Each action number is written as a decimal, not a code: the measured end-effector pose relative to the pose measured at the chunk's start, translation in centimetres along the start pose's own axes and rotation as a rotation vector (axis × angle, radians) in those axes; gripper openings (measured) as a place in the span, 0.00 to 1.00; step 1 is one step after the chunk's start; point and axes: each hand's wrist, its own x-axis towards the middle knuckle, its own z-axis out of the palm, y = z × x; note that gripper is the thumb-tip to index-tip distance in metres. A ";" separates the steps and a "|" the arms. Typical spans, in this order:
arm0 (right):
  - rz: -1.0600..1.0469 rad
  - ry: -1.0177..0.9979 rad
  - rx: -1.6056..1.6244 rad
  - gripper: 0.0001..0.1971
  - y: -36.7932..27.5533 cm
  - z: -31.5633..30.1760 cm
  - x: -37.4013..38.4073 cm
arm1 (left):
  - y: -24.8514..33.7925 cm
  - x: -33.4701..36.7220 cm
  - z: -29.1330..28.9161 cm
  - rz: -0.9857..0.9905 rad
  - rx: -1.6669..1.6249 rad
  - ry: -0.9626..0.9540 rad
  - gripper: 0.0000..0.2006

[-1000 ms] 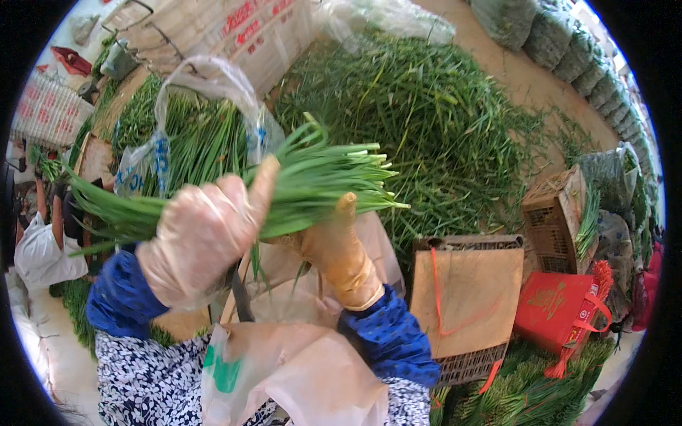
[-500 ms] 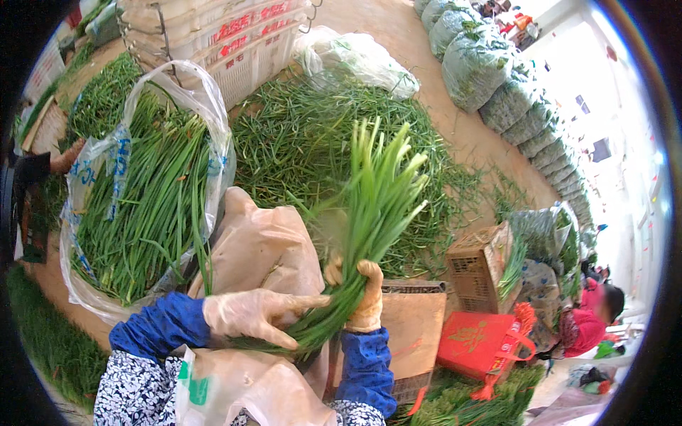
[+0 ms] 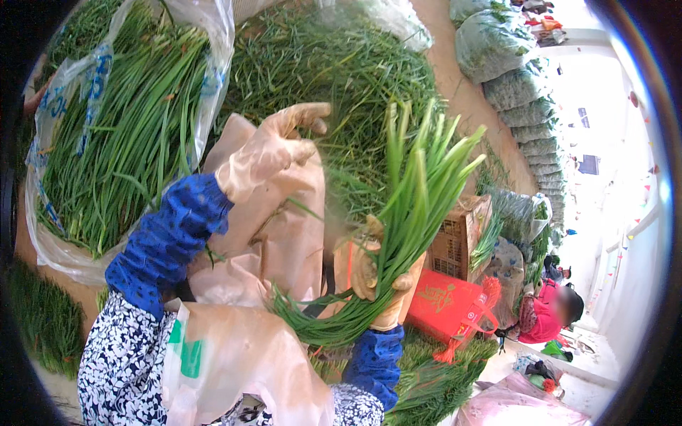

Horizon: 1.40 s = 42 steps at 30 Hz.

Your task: The person sorts leeks by hand, gathers them into bundles, and secures each bundle with a red tie while working in a processing facility.

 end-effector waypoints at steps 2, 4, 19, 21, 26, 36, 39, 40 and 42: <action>-0.024 0.005 -0.038 0.48 -0.7 0.1 -0.8 | -0.5 0.7 0.5 -0.063 -0.053 -0.082 0.32; -0.020 -0.006 -0.046 0.48 -0.2 -0.4 -0.5 | -2.8 1.9 -0.8 -0.001 -0.243 -0.203 0.31; 0.355 0.016 -1.624 0.50 3.3 6.0 3.0 | -3.6 -2.5 -1.0 -0.036 -0.831 -0.181 0.46; 0.203 -0.025 -1.694 0.53 4.1 6.5 2.7 | -4.2 -1.6 -2.2 0.003 -0.823 -0.335 0.48; 0.404 -0.079 -1.726 0.54 2.2 9.1 3.4 | -5.1 -1.0 -3.6 0.048 -0.799 -0.515 0.52; 0.028 0.240 -0.933 0.51 8.4 7.5 6.0 | -6.2 -1.2 -1.7 -0.094 -1.151 -0.094 0.25; -0.001 0.307 -1.007 0.44 7.5 3.9 5.9 | -5.1 -1.7 -1.6 -0.147 -1.223 0.093 0.24; -0.033 0.304 -1.065 0.45 7.3 3.5 5.8 | -4.3 -2.2 -0.9 -0.108 -1.327 0.055 0.24; -0.115 0.312 -1.191 0.45 7.0 3.6 5.7 | -3.0 -3.0 0.3 -0.094 -1.162 -0.034 0.26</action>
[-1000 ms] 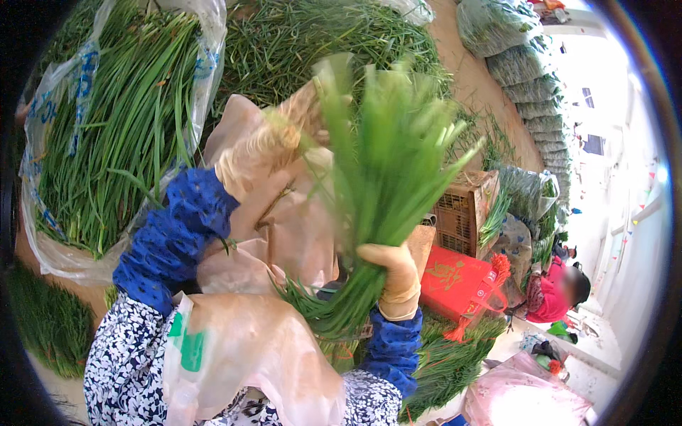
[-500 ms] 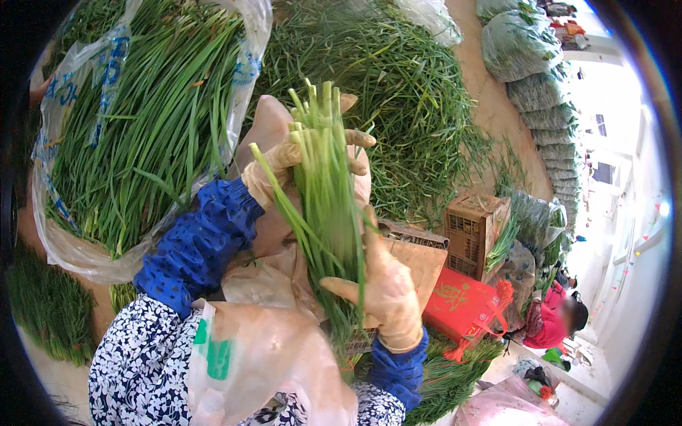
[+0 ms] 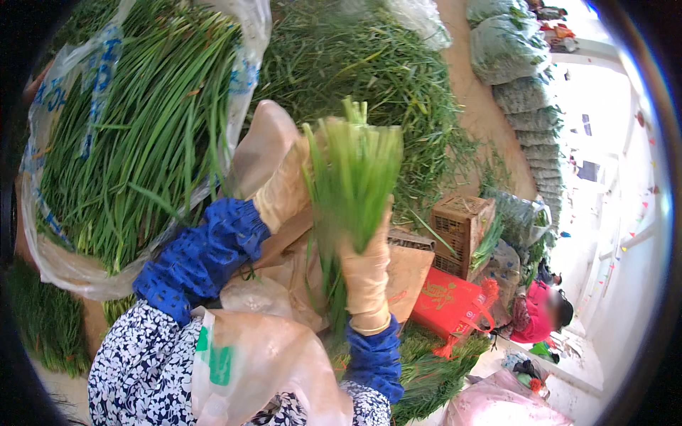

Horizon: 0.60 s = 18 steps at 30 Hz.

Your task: The person sorts leeks by hand, gathers them into bundles, and secures each bundle with a red tie while working in a processing facility.

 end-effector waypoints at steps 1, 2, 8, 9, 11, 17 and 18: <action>-0.115 -0.016 -0.419 0.48 -1.3 0.5 -0.3 | 0.2 -0.1 0.3 -0.010 0.085 -0.039 0.26; -0.100 -0.121 -0.588 0.50 -3.0 1.4 -0.6 | 0.9 0.3 -1.0 0.030 0.256 -0.137 0.30; -0.108 -0.618 -0.552 0.48 -7.4 -4.5 -0.7 | 2.9 1.0 0.3 -0.146 0.318 -0.260 0.34; -0.045 -0.630 -0.444 0.42 -7.9 -6.4 -0.2 | 2.7 1.2 -0.4 -0.167 0.308 -0.281 0.33; 0.077 -0.649 -0.260 0.29 -9.9 -9.8 1.5 | 2.5 1.7 -2.2 -0.140 0.330 -0.283 0.32; -0.317 -0.070 -0.265 0.19 -11.4 -7.7 14.2 | 1.9 2.0 -2.6 -0.118 0.307 -0.336 0.34; -0.414 -0.113 -0.190 0.19 -11.8 -5.3 16.5 | 1.8 2.4 -3.3 -0.125 0.344 -0.355 0.35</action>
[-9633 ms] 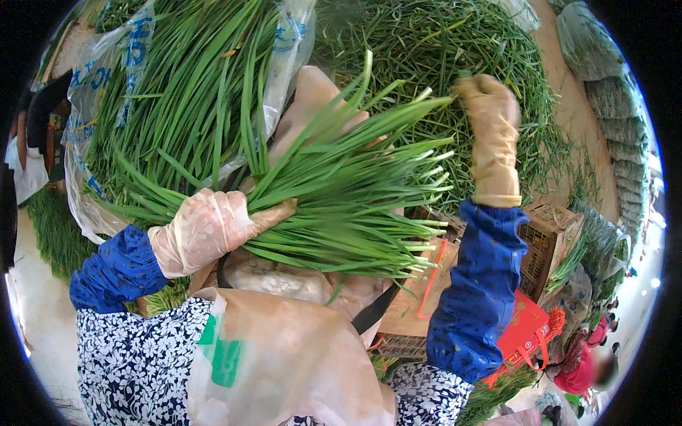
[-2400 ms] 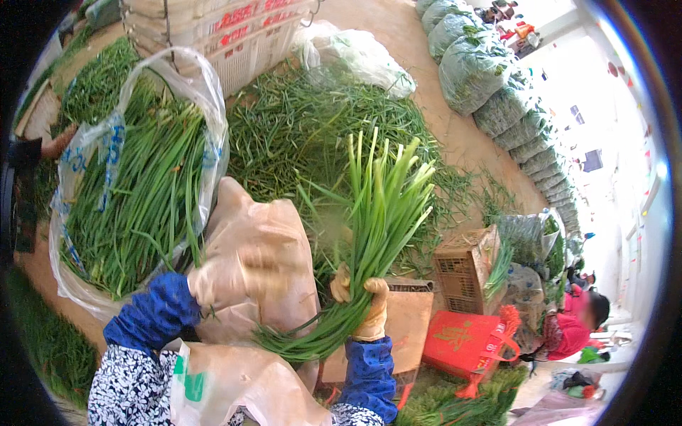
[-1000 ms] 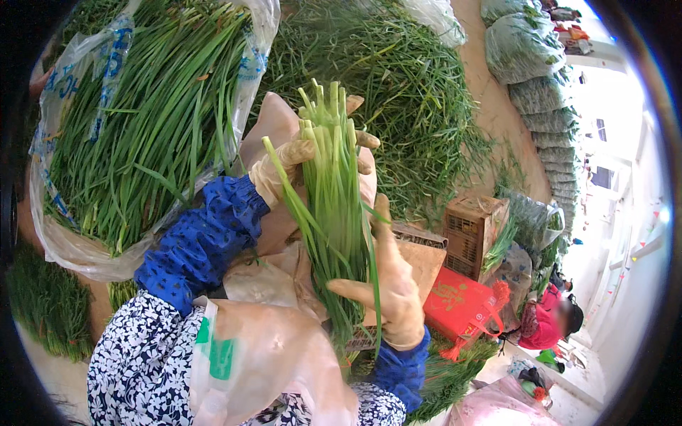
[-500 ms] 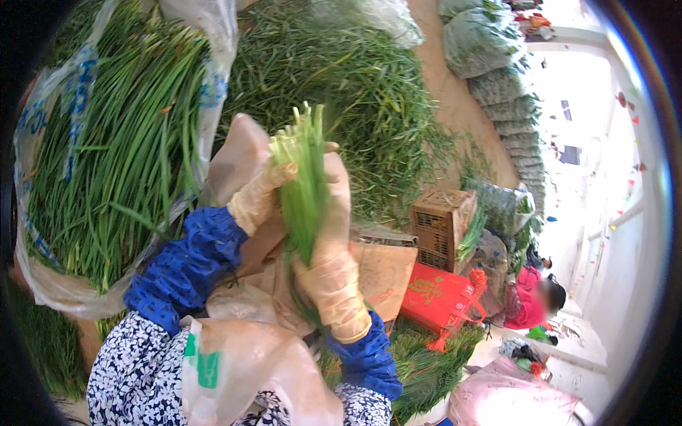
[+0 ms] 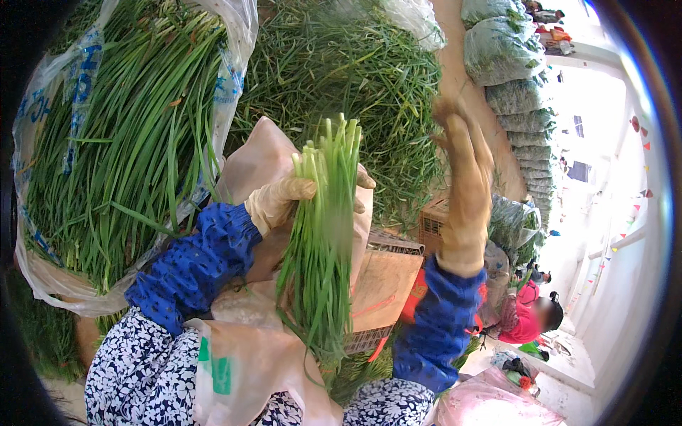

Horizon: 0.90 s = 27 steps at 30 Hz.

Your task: The person sorts leeks by hand, gathers them into bundles, and secures each bundle with a red tie while working in a processing facility.

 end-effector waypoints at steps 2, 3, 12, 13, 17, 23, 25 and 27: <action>-0.056 -0.098 -0.017 0.19 -2.2 6.3 2.4 | 0.1 -0.5 -0.4 -0.040 -0.080 0.046 0.35; -0.115 -0.146 -0.243 0.19 -3.0 7.5 2.5 | 0.0 -0.2 0.3 -0.047 -0.101 0.064 0.35; -0.415 -0.572 -0.243 0.23 1.5 8.0 -0.4 | 1.2 -1.1 3.3 -0.124 -0.237 0.301 0.31; -0.441 -0.505 -0.195 0.25 1.4 8.1 -1.3 | 1.0 -1.4 3.3 -0.127 -0.246 0.309 0.31; -0.066 -0.112 -0.144 0.41 -0.2 6.7 -8.0 | -0.3 -0.6 0.8 0.002 -0.138 0.199 0.35; 0.316 -0.169 -0.251 0.58 0.9 9.4 -15.9 | -0.5 -0.9 1.3 0.088 0.162 0.352 0.43; 0.187 -0.159 -0.399 0.58 1.6 9.9 -16.5 | -0.3 -1.4 2.1 0.066 0.254 0.401 0.39; 0.105 -0.143 -0.429 0.55 1.4 9.6 -16.7 | 1.2 -1.0 3.1 -0.062 0.351 0.338 0.38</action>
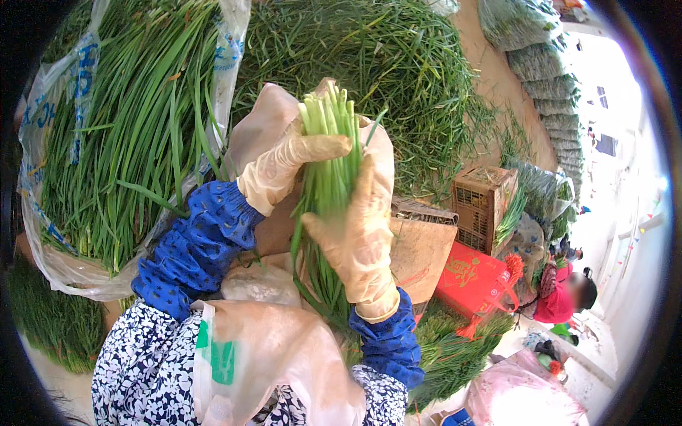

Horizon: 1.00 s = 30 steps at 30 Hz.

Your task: The person sorts leeks by hand, gathers them into bundles, and secures each bundle with a red tie while working in a processing facility.

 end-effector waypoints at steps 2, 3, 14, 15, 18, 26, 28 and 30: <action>0.024 0.033 0.357 0.47 0.1 -0.4 -0.2 | 1.1 -0.1 1.2 -0.052 -0.084 -0.006 0.36; 0.049 0.073 0.659 0.43 0.2 -0.5 -0.1 | 1.2 -0.3 1.8 -0.024 -0.165 0.002 0.34; 0.145 0.263 0.779 0.10 0.1 -0.4 2.9 | 0.7 -0.4 2.0 -0.019 -0.247 -0.120 0.35; 0.129 0.229 0.689 0.11 0.2 -0.5 3.0 | 0.7 -0.6 1.7 -0.017 -0.267 -0.119 0.33; 0.084 0.159 0.445 0.13 1.0 -0.5 2.6 | 0.0 -0.3 1.0 0.008 -0.279 -0.102 0.27; 0.061 0.206 0.338 0.12 5.2 -5.5 4.1 | -1.4 0.7 -1.0 -0.035 -0.140 -0.060 0.25; 0.182 0.293 -0.463 0.21 3.0 -7.6 8.6 | -0.8 0.3 -1.3 -0.039 -0.113 -0.055 0.25; 0.069 0.467 -0.627 0.27 4.0 -7.5 12.2 | -0.5 0.5 0.1 -0.061 -0.191 -0.047 0.23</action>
